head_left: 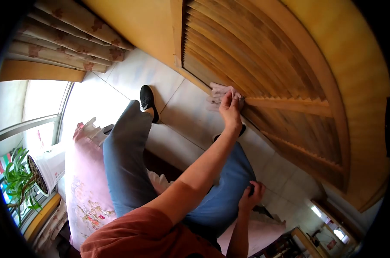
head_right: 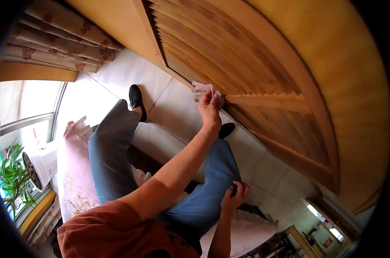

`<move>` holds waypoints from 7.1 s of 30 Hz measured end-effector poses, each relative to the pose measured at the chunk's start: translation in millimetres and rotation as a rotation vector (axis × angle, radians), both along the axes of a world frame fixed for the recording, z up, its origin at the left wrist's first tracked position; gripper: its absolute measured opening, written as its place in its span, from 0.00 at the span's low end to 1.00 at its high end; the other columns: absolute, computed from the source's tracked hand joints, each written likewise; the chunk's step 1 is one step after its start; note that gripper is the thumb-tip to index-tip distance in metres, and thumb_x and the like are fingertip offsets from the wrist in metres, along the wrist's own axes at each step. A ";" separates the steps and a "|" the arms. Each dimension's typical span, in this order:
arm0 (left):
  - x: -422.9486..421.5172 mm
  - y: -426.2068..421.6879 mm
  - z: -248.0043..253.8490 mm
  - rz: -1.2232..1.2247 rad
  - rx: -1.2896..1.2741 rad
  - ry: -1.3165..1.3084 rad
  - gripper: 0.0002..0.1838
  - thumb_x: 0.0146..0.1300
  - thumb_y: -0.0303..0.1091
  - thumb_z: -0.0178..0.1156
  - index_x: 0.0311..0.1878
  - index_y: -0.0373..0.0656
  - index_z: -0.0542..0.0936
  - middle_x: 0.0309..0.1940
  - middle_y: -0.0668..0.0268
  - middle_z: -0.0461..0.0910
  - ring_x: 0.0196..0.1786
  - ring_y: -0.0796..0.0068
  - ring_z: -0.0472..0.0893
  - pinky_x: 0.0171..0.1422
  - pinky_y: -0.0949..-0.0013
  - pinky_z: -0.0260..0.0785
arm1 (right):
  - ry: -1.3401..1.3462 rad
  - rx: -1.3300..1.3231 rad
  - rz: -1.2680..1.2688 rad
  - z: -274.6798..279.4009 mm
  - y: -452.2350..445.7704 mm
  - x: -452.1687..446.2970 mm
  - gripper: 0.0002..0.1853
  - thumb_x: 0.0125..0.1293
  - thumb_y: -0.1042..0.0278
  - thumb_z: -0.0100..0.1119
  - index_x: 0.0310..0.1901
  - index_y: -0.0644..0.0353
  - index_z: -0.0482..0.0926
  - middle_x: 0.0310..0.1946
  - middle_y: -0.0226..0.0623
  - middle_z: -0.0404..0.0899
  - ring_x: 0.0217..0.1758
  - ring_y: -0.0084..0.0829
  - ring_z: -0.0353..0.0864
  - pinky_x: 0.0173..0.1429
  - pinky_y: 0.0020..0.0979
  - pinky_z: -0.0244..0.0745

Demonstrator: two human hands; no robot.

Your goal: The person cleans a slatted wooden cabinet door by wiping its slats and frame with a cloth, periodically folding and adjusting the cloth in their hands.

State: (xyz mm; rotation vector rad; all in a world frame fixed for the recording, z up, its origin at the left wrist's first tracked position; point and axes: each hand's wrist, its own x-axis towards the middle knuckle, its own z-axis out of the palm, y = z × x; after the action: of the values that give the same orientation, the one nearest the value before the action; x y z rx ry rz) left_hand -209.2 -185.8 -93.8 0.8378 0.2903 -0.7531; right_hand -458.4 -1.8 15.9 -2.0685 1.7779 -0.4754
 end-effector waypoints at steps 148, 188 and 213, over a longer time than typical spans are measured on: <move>175.9 260.2 66.7 -2.121 0.672 -1.697 0.12 0.60 0.33 0.55 0.43 0.42 0.84 0.43 0.58 0.82 0.48 0.60 0.81 0.54 0.56 0.68 | -1.703 0.554 -0.025 -168.2 -130.8 482.3 0.21 0.74 0.76 0.45 0.67 0.54 0.64 0.65 0.34 0.67 0.66 0.32 0.68 0.73 0.38 0.63; 172.9 271.2 65.3 -2.055 0.522 -1.686 0.09 0.59 0.31 0.56 0.40 0.44 0.84 0.40 0.59 0.83 0.48 0.61 0.82 0.52 0.57 0.69 | -0.003 -0.005 -0.402 -139.9 -137.8 322.4 0.21 0.58 0.76 0.56 0.53 0.72 0.68 0.54 0.64 0.71 0.58 0.59 0.73 0.62 0.49 0.70; 172.1 267.2 69.3 -2.145 0.527 -1.618 0.10 0.58 0.33 0.59 0.41 0.41 0.82 0.41 0.58 0.82 0.48 0.59 0.82 0.52 0.56 0.71 | -0.169 -0.324 -0.134 -181.2 -137.0 373.6 0.16 0.58 0.76 0.59 0.48 0.66 0.69 0.50 0.59 0.70 0.57 0.58 0.71 0.63 0.53 0.68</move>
State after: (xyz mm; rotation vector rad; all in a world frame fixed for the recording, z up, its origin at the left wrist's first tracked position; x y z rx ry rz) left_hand -37.1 81.3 -24.5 1.8421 -2.3281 -1.5375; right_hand -84.8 -138.8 -165.2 -2.0455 1.8423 -1.0049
